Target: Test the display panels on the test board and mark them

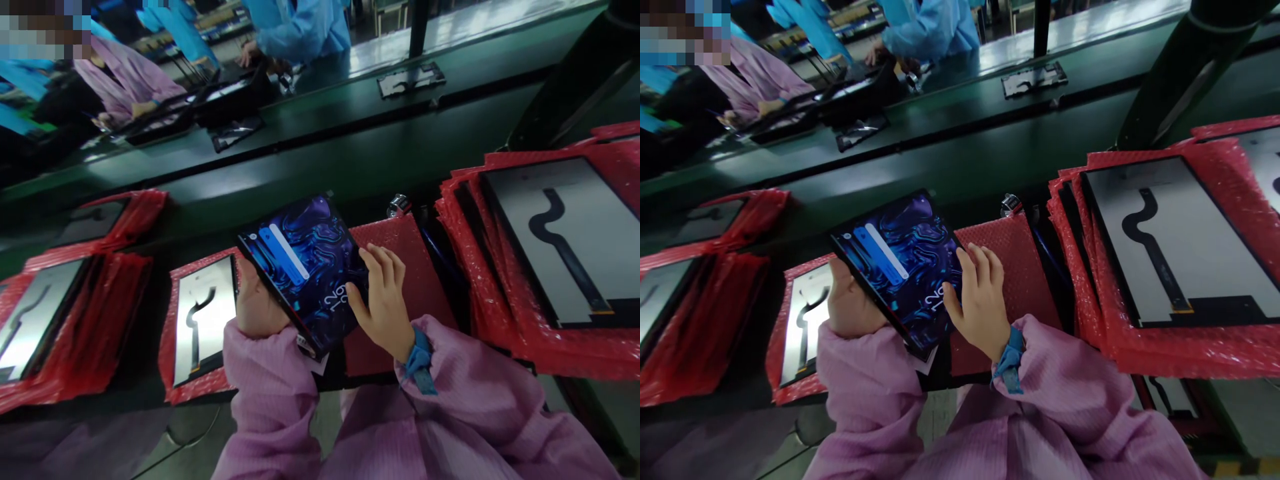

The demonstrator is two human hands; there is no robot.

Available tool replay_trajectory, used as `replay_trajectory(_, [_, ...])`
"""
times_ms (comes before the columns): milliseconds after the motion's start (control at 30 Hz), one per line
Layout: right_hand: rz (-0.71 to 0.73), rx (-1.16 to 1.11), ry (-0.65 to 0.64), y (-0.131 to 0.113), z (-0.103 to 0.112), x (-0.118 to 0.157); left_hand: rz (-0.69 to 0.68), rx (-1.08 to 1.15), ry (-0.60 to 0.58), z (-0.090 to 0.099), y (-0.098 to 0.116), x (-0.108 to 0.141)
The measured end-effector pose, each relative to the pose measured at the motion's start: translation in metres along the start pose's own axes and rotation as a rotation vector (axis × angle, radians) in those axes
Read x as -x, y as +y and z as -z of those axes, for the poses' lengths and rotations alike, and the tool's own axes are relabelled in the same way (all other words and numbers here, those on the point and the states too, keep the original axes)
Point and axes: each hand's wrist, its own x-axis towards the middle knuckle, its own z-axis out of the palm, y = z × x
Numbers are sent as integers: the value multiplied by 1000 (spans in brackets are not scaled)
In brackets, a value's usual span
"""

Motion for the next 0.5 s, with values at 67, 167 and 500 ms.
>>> replay_trajectory(67, [-8, 37, -1, -1, -1, 1, 12, -1, 7, 1, 0, -1])
replay_trajectory(167, [71, 86, -87, -3, -2, 3, 30, 14, -8, 2, 1, -2])
replay_trajectory(500, [508, -95, -152, -7, 0, 6, 59, -13, -52, 10, 4, -4])
